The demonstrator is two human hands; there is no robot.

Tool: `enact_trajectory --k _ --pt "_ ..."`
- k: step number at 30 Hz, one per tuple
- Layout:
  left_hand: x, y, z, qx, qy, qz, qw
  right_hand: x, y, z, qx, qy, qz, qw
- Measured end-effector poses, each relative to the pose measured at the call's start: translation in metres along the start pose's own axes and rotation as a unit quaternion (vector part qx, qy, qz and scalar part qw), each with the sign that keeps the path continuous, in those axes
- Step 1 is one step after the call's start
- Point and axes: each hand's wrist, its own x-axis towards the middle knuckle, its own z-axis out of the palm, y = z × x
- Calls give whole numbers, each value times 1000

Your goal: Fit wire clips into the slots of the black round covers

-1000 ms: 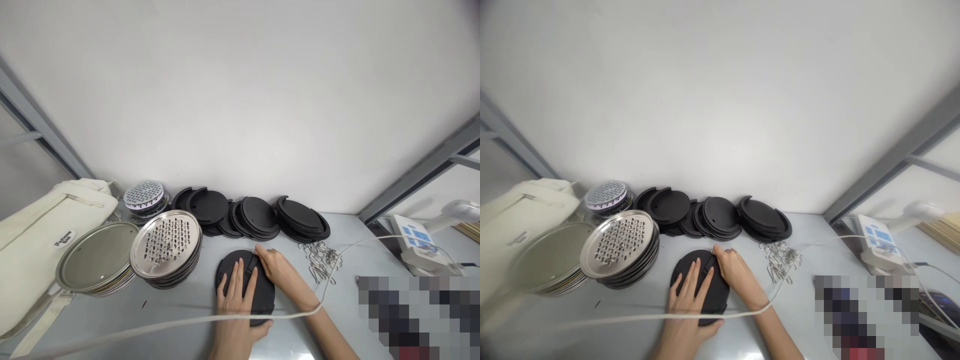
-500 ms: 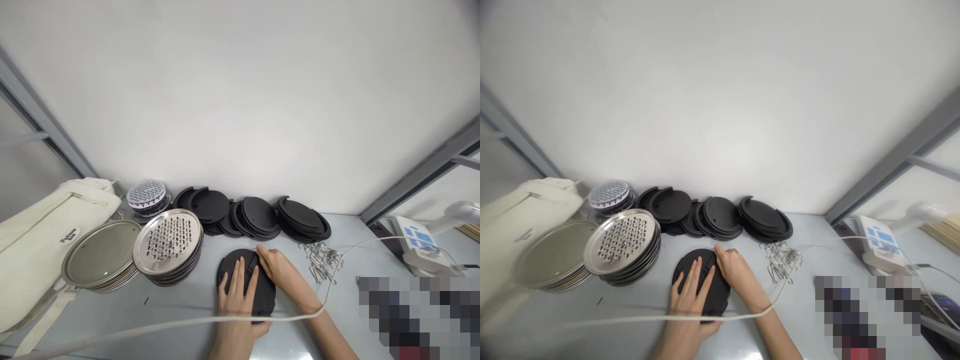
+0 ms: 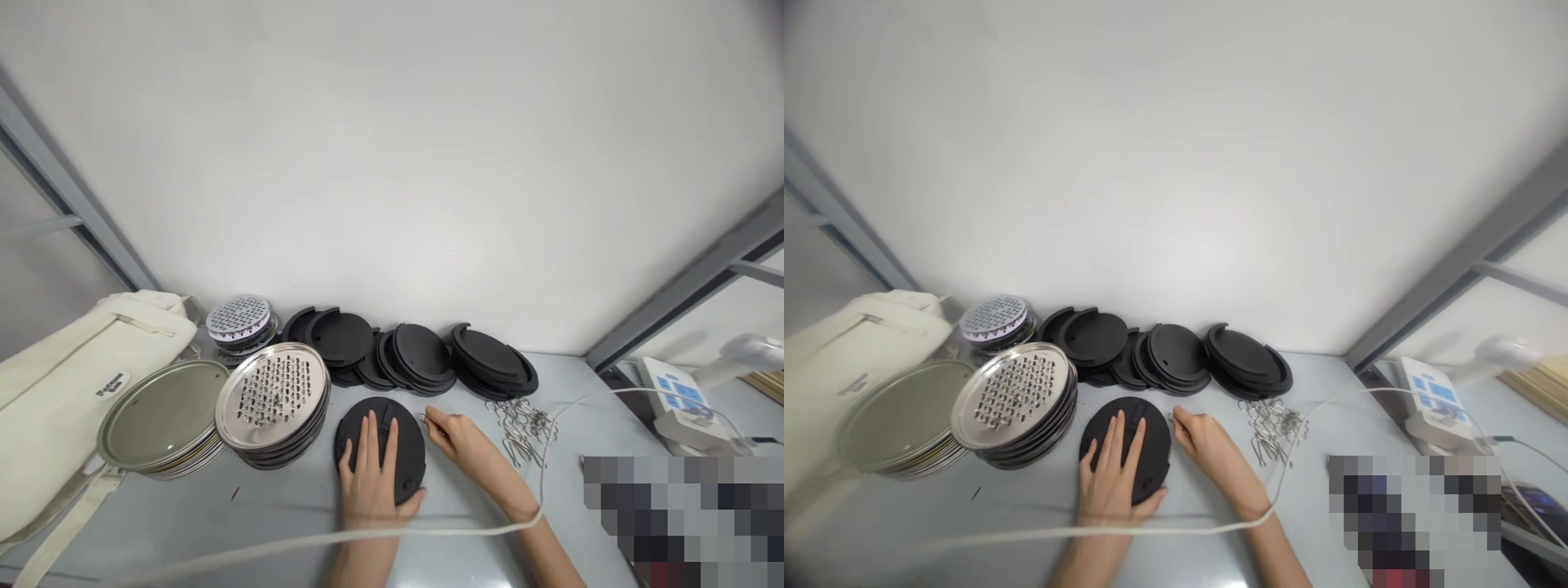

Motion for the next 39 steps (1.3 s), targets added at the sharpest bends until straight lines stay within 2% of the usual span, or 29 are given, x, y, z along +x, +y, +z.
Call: enact_trajectory --k 7,12,19,23,28,39 --pt "0 -3 5 8 -3 -5 1000 4 5 7 -5 53 10 999" --pt "0 -2 4 7 -6 -7 1000 7 9 13 5 63 2 998" --pt "-2 -11 -10 -7 -47 40 998 7 7 19 6 63 -16 998" --pt "-2 -13 -24 -25 -57 57 996 7 5 17 14 59 -10 998" --pt "-4 -16 -41 -63 -70 113 989 8 2 17 26 49 -5 998" --pt "-9 -17 -49 -119 -142 121 975 12 1 22 103 24 -3 994"
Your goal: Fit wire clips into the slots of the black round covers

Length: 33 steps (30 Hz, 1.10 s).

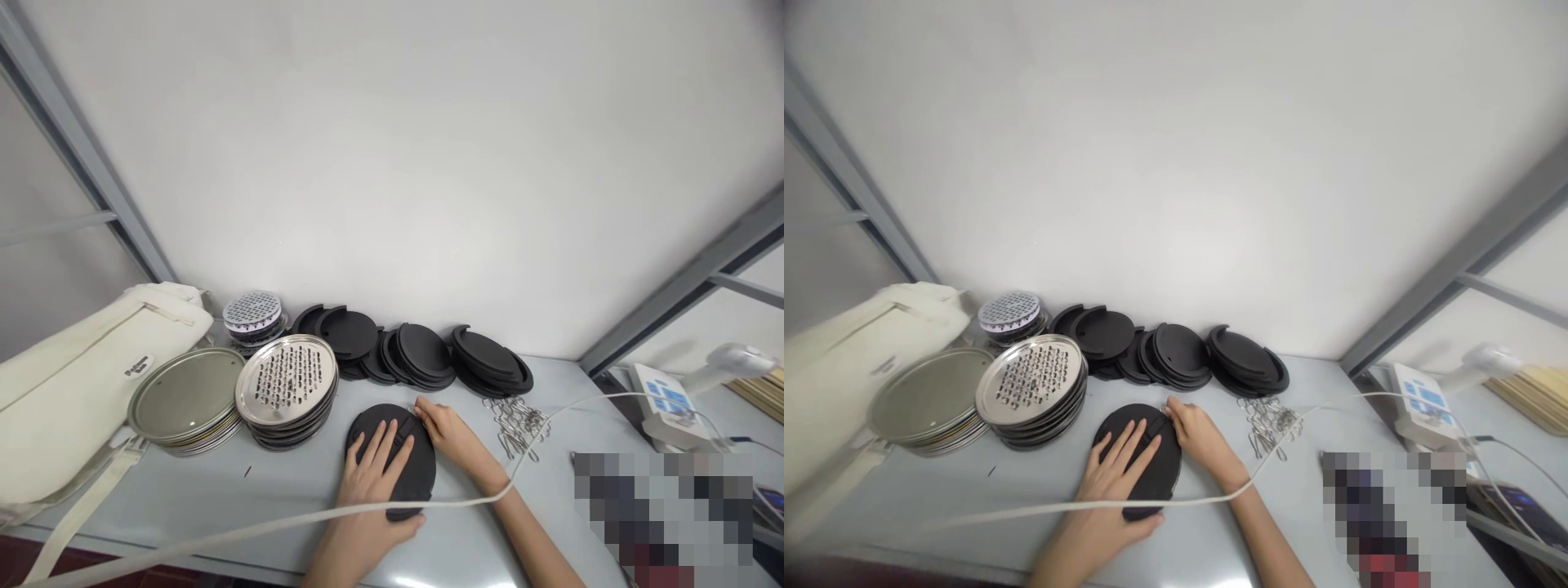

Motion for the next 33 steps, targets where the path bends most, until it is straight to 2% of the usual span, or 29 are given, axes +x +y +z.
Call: enact_trajectory --k 14,19,24,29,31,33 --pt "0 -5 6 -5 -15 9 1000 0 -6 -7 47 -20 -11 999" --pt "1 -4 1 -6 1 22 1000 -1 -4 -8 38 -18 -10 999" --pt "11 -1 -3 -18 36 -49 998 -2 -6 -10 36 -22 -9 999" --pt "33 -4 -7 18 -3 -84 996 -2 -8 -11 27 -16 -13 999" --pt "46 -5 -11 24 -53 -85 995 -2 -7 -11 24 -15 -17 999" --pt "60 -8 -15 36 -76 -79 993 -2 -6 -11 25 -14 -21 999"
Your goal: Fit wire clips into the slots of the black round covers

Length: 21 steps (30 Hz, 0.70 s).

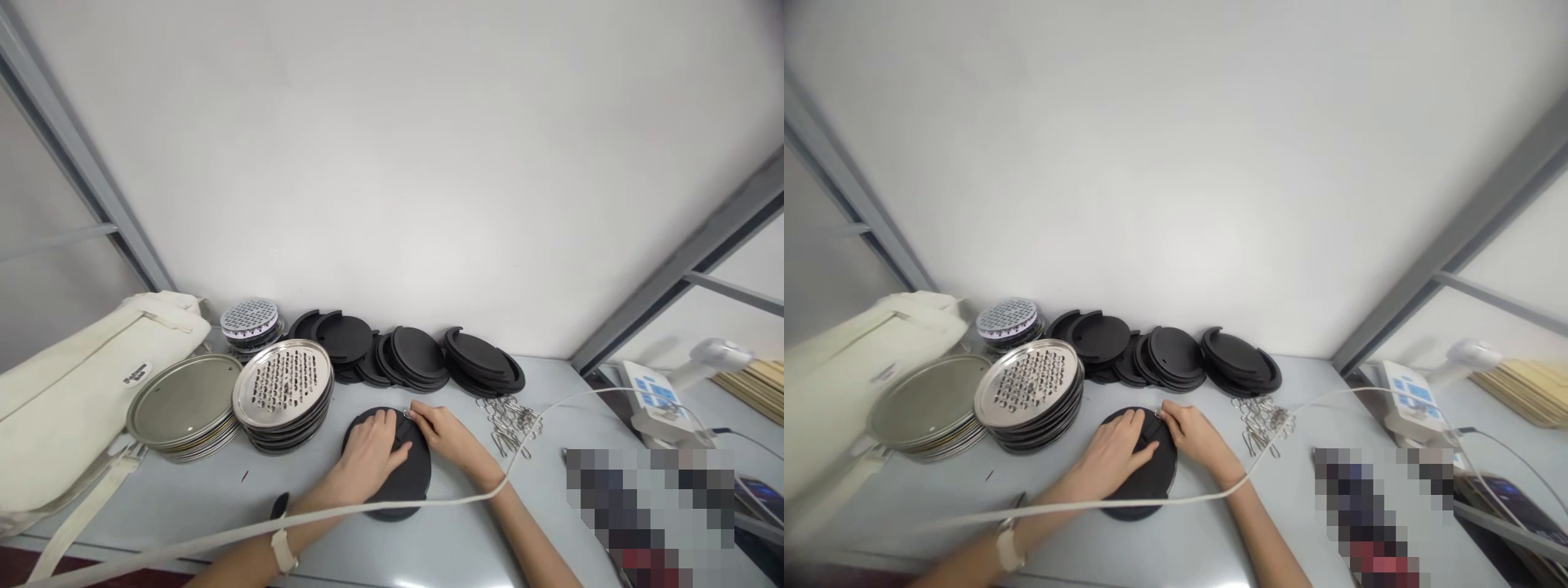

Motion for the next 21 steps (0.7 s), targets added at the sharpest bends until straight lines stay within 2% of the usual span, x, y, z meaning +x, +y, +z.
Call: enact_trajectory --k 5,9,16,21 --pt "28 -11 -3 -8 -42 120 992 0 0 -2 16 -4 2 1000" --pt "34 -18 -1 -24 -20 125 992 0 -2 -3 23 -7 11 1000" --pt "31 -22 -7 -30 -23 138 990 0 -4 -5 23 -1 23 999" --pt "29 -23 -3 -25 -2 128 991 0 -5 -7 27 -13 28 999"
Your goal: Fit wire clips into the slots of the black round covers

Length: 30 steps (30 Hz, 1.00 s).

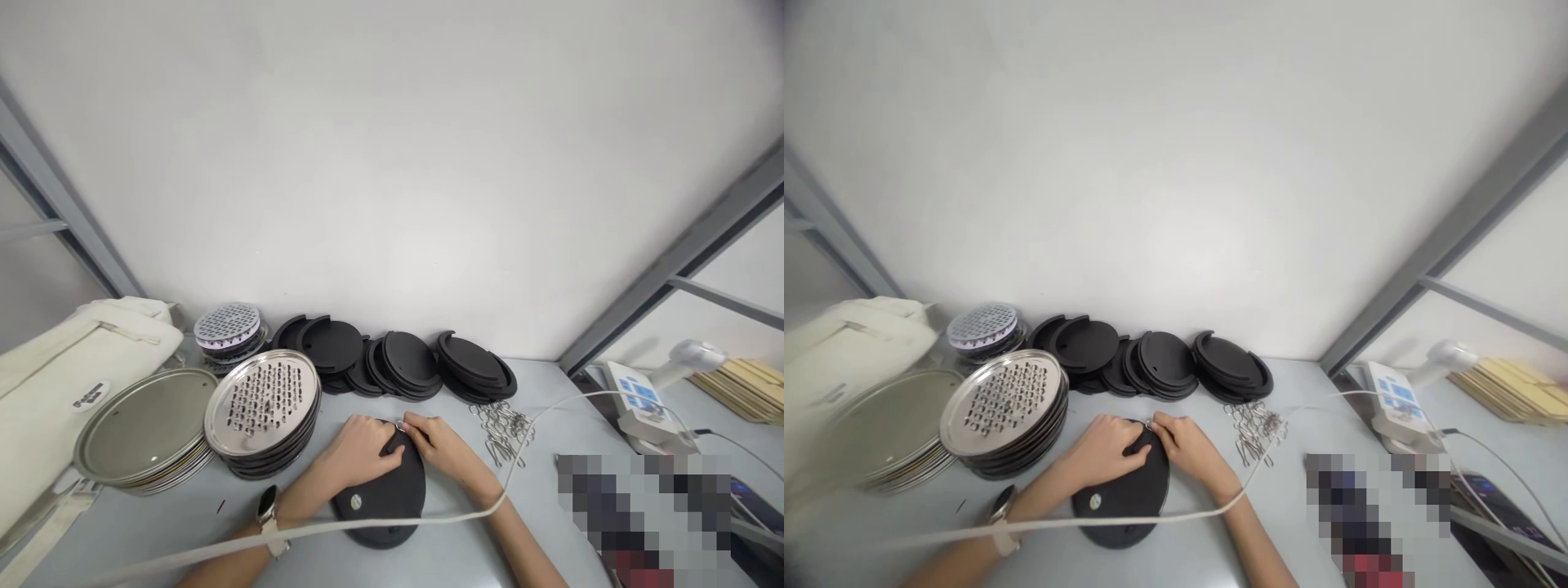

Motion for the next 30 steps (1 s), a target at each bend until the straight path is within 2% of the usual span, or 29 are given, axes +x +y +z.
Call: enact_trajectory --k 3,9,17,30 --pt "0 4 3 -4 0 -16 1000 0 0 0 8 -2 7 1000" --pt "1 13 10 2 12 -106 994 1 -1 0 6 -12 19 1000" --pt "1 13 11 -7 9 -91 996 0 4 5 -41 -15 11 999" --pt "0 13 9 -12 10 -81 997 1 4 5 -27 -16 15 999"
